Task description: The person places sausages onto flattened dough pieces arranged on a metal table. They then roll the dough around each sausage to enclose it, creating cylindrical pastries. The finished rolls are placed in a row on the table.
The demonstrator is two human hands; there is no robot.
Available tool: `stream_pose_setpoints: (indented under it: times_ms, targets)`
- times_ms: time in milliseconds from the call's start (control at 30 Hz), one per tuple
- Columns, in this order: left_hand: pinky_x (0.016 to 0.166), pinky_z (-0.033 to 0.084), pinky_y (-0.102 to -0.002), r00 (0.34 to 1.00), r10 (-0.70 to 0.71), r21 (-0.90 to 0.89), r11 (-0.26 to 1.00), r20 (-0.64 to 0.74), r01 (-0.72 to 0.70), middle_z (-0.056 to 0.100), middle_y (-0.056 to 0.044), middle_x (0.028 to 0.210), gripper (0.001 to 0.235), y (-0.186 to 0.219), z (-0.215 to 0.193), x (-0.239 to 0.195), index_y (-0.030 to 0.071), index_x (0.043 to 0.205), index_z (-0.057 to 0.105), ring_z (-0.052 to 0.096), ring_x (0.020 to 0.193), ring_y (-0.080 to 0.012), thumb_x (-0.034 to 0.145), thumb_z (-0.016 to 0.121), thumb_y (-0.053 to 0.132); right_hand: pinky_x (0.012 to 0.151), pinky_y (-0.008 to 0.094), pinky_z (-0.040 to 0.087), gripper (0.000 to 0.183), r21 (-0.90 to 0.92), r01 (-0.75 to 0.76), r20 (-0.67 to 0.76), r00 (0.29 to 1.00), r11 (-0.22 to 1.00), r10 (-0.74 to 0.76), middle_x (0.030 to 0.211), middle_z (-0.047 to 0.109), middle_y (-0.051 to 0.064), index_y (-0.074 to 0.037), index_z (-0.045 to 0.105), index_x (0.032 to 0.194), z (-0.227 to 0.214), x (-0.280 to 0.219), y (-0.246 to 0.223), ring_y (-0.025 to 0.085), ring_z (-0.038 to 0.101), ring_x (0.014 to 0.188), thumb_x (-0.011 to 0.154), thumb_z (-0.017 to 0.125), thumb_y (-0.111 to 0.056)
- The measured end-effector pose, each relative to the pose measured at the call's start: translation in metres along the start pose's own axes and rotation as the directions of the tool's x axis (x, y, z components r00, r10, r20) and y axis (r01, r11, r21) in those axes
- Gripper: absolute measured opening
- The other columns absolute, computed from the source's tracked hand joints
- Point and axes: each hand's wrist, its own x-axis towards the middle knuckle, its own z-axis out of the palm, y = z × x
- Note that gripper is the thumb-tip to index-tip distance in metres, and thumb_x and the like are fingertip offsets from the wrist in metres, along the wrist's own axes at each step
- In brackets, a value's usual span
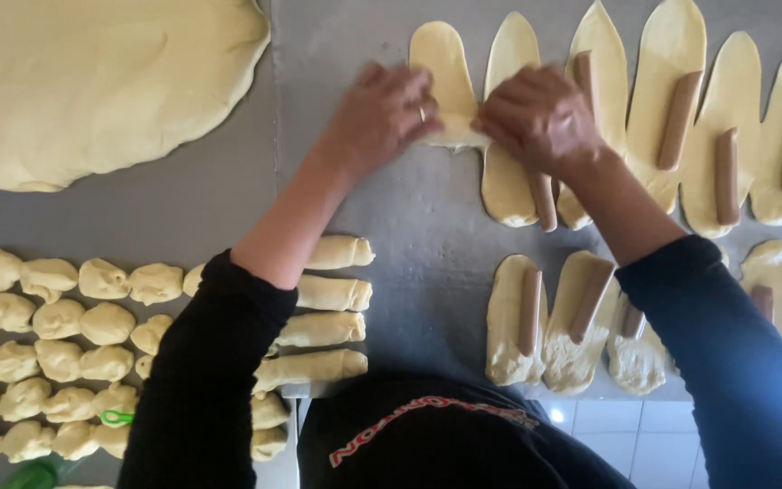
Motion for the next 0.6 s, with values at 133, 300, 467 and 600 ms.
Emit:
stream_pose_setpoints:
  times_ms: [133,300,467,600]
  targets:
    - [0.098,0.041,-0.052,0.986,-0.142,0.088,0.985,-0.088,0.15,0.051,-0.014,0.129,0.059,0.007,-0.009,0.01,0.007,0.117,0.069,0.049,0.119,-0.0341,0.107,0.047,0.061,0.086,0.043,0.051,0.033,-0.111,-0.064,-0.089,0.995,0.992,0.054,0.126,0.069,0.015,-0.008,0.068,0.115,-0.011,0.017,-0.002,0.029,0.067,0.105,0.101,0.082,-0.034]
    - [0.09,0.051,-0.041,0.994,0.078,-0.152,0.986,0.076,-0.066,0.058,-0.014,0.117,0.036,0.002,0.012,0.0,0.0,0.117,0.057,0.057,0.105,-0.0298,0.099,0.074,0.027,0.083,0.036,0.062,0.017,0.193,0.098,0.037,0.994,0.976,-0.107,0.107,0.069,0.018,0.001,0.07,0.104,0.002,0.012,-0.007,0.029,0.067,0.096,0.094,0.082,-0.006]
    - [0.078,0.047,-0.037,0.994,-0.035,0.167,0.985,-0.108,0.053,0.06,-0.006,0.101,0.028,-0.011,-0.001,0.017,0.007,0.089,0.071,0.057,0.094,-0.0234,0.103,0.073,0.031,0.083,0.04,0.054,0.008,0.007,0.022,-0.003,1.0,1.0,-0.022,0.104,0.075,0.01,-0.006,0.078,0.103,-0.014,0.029,0.009,0.028,0.07,0.096,0.103,0.083,-0.011]
    - [0.093,0.046,-0.046,0.995,-0.097,-0.029,0.995,-0.011,0.096,0.057,-0.012,0.121,0.052,-0.009,0.054,0.008,0.007,0.122,0.062,0.057,0.112,-0.0327,0.091,0.077,0.047,0.076,0.043,0.061,0.039,0.087,-0.06,0.068,0.996,0.994,0.054,0.116,0.064,0.016,-0.006,0.067,0.113,0.032,0.0,0.021,0.034,0.065,0.104,0.088,0.087,-0.029]
